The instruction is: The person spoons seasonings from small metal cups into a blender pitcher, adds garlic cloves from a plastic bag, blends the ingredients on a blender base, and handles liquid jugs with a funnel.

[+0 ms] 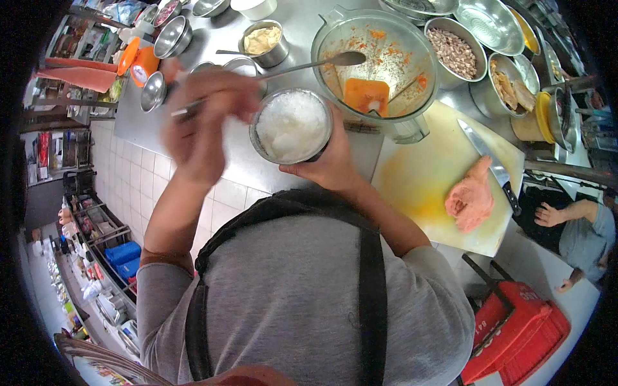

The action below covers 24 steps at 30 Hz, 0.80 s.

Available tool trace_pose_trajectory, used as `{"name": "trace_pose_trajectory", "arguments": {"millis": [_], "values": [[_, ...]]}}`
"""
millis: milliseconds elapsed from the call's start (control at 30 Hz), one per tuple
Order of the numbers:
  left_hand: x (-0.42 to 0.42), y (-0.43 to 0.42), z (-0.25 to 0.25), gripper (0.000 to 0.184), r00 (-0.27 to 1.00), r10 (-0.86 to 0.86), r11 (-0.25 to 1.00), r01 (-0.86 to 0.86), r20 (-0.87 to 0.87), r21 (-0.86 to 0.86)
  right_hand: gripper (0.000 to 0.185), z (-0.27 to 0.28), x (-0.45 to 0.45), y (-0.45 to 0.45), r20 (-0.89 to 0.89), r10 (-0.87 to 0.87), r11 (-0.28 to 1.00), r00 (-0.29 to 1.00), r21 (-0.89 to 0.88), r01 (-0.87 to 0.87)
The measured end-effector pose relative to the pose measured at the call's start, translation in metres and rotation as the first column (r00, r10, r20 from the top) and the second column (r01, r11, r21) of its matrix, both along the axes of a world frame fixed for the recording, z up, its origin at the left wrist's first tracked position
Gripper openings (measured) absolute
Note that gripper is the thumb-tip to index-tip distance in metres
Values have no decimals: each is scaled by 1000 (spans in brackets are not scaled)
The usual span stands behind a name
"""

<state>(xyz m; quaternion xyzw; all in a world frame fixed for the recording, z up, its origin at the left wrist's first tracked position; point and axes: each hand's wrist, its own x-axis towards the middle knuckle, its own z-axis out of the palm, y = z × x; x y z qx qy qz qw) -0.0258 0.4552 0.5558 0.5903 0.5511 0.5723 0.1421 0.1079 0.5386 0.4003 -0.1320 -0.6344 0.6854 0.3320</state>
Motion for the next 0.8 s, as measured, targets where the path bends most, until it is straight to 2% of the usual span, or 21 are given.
{"name": "trace_pose_trajectory", "arguments": {"millis": [33, 67, 100, 167, 200, 267, 300, 400, 500, 567, 600, 633, 700, 800], "values": [[-14, -12, -5, 16, 1000, -21, 995, 21, 0, 103, 113, -3, 1, 1, 19, 13, 999, 1000, 46, -13], [-15, -22, -6, 23, 997, 22, 976, -38, 74, 215, 113, -4, 1, 1, 39, 25, 995, 999, 91, -29], [-19, -33, -1, 27, 992, 78, 974, -98, 104, 207, 113, -5, 0, 1, 41, 30, 995, 999, 89, -34], [-29, -51, -7, 29, 952, 84, 977, -137, 295, 165, 111, -5, -3, 0, 48, 27, 997, 998, 74, -30], [-33, -60, -12, 29, 951, 90, 976, -144, 296, 164, 111, -5, -5, 0, 49, 33, 997, 998, 72, -37], [-37, -75, -26, 30, 745, 228, 971, -223, 627, -88, 112, -5, -7, -1, -5, 50, 996, 999, 80, -49], [-39, -78, -37, 29, 724, 304, 953, -236, 619, -192, 112, -2, -8, -3, -3, 57, 995, 998, 81, -56], [-35, -79, -44, 28, 652, 384, 923, -286, 654, -256, 112, 3, -9, -7, -40, 56, 996, 998, 78, -53], [-35, -81, -35, 28, 684, 399, 907, -392, 611, -155, 112, 1, -9, -7, 1, 63, 988, 998, 138, -62], [-40, -86, -36, 28, 736, 307, 950, -276, 603, -147, 112, 3, -10, -8, -23, 69, 991, 997, 118, -66], [-40, -84, -41, 29, 746, 348, 938, -272, 568, -216, 112, 5, -10, -8, -23, 71, 991, 997, 119, -68], [-40, -83, -49, 29, 735, 365, 931, -293, 571, -217, 112, 6, -9, -8, -13, 72, 991, 997, 115, -70], [-39, -83, -51, 28, 805, 419, 905, -331, 420, -267, 112, 5, -9, -9, -3, 68, 992, 998, 110, -67], [-30, -82, -46, 27, 857, 361, 929, -299, 368, -216, 112, 2, -8, -8, 36, 75, 995, 997, 67, -78]]}}
